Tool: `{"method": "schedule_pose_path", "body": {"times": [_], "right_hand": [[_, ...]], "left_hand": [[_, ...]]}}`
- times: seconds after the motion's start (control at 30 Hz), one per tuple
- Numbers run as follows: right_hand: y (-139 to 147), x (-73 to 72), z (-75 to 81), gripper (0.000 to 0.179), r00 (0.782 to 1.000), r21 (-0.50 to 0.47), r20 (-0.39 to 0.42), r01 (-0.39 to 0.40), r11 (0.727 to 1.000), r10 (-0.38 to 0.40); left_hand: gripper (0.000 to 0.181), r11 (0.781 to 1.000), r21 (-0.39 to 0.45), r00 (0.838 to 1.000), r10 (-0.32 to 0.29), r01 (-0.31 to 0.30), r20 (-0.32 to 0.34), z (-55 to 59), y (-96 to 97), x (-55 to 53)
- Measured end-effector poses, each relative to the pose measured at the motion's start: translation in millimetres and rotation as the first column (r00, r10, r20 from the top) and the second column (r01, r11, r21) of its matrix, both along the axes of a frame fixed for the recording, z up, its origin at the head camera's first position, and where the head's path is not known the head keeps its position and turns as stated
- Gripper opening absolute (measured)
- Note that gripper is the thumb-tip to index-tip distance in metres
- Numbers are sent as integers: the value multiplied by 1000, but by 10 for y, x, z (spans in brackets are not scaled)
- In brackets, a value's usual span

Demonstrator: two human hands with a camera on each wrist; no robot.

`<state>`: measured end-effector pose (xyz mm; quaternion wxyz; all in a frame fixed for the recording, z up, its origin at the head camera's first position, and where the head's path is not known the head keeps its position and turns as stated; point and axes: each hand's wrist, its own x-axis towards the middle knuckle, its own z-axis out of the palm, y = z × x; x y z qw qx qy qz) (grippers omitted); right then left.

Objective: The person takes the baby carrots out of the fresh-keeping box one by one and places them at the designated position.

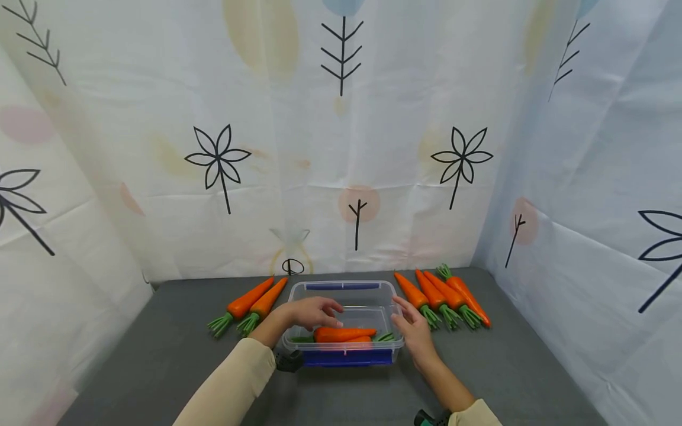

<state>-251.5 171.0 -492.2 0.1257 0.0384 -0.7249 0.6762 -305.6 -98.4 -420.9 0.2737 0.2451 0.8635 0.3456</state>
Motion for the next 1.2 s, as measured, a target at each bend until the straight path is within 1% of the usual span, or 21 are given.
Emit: {"method": "schedule_pose_path", "body": {"times": [0.1,0.2,0.33,0.57,0.77,0.83,0.9,1.07,1.2], "right_hand": [[-1,3,5,41,1000,0,5,-5,1000,5],[-2,11,5,41,1000,3,2,-6,1000,6],[2,1,-13,41,1000,-1,-1,-2,1000,2],[7,-12,-16,41,1000,-5,10,-4,1000,4],[13,-14,-14,41,1000,-13,13,-6,1000,6],[14,-11,-12,41,1000,-17,12,-4,1000,4],[13,-8,-7,41,1000,-15,10,-1,1000,1],[7,-5,-4,41,1000,-5,9,-7,1000,7],[4,-6,-7,41,1000,-11,16,-7,1000,7]], "left_hand": [[50,999,-41,1000,-9,9,2,-23,35,4],[49,995,-91,999,-36,35,-11,-69,76,0],[45,985,-162,995,-72,61,-64,-106,117,13],[40,976,-216,991,-67,41,-112,-99,143,63],[35,968,-248,979,-87,39,-184,-105,148,78],[37,970,-239,977,-79,30,-198,-98,142,81],[39,977,-212,975,-64,18,-211,-76,126,81],[44,995,-97,974,-11,-11,-227,12,64,72],[45,1000,-16,975,8,-12,-221,127,-13,65]]}}
